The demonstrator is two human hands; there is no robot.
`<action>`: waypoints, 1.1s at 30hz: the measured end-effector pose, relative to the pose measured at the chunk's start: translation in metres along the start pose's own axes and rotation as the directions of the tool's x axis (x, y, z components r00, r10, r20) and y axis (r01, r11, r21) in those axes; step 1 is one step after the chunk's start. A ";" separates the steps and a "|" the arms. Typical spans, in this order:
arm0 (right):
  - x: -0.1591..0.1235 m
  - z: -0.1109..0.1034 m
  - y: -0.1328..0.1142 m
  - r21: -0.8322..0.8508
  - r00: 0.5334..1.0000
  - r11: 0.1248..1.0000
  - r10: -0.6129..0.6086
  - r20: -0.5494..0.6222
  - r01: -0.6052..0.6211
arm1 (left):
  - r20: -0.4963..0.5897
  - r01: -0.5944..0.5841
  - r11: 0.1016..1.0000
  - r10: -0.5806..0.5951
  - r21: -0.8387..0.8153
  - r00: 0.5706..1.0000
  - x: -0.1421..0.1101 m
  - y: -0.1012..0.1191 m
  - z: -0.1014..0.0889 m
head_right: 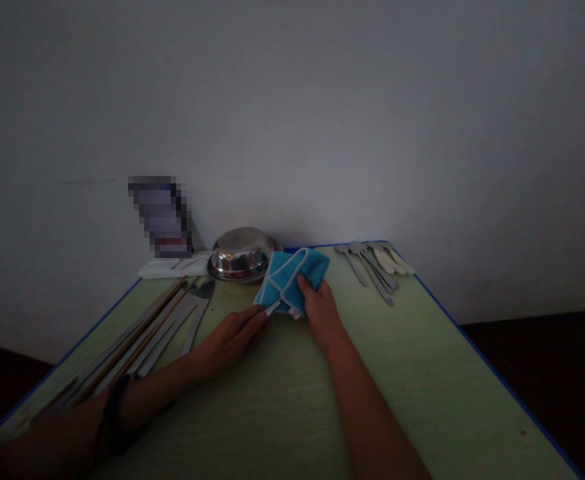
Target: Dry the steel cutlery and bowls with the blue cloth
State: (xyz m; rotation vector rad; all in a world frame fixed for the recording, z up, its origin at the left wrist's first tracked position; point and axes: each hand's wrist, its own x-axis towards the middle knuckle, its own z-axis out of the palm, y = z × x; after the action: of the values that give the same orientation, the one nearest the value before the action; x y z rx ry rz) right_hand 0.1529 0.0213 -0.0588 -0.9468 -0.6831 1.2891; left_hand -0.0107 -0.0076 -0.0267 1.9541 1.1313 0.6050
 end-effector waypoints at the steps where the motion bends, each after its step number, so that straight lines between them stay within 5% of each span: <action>1: -0.001 0.000 -0.001 0.002 1.000 1.000 0.000 0.026 0.000 | -0.005 0.000 1.000 0.000 0.002 1.000 0.000 0.000 0.000; 7: 0.002 -0.002 0.002 0.025 0.995 0.997 -0.080 0.056 0.079 | -0.029 0.030 1.000 -0.030 -0.006 0.999 0.001 0.001 0.001; 12: 0.010 0.000 0.000 0.133 0.998 0.989 0.061 -0.024 -0.057 | -0.021 0.030 0.998 -0.031 -0.048 0.999 0.002 0.001 0.001; 22: 0.007 -0.010 0.000 -0.283 0.983 0.957 -0.016 0.183 0.068 | 0.094 -0.050 0.980 0.032 0.193 0.995 0.000 -0.001 -0.002; 33: 0.005 -0.001 -0.002 -0.428 0.984 0.895 -0.167 -0.061 0.126 | 0.124 -0.024 0.987 0.004 0.162 0.992 0.001 0.000 -0.002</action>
State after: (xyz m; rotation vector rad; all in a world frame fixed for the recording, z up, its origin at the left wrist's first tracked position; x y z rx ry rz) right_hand 0.1557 0.0260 -0.0585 -1.2754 -0.9634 0.9687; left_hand -0.0117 -0.0062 -0.0256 2.1093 1.1204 0.4036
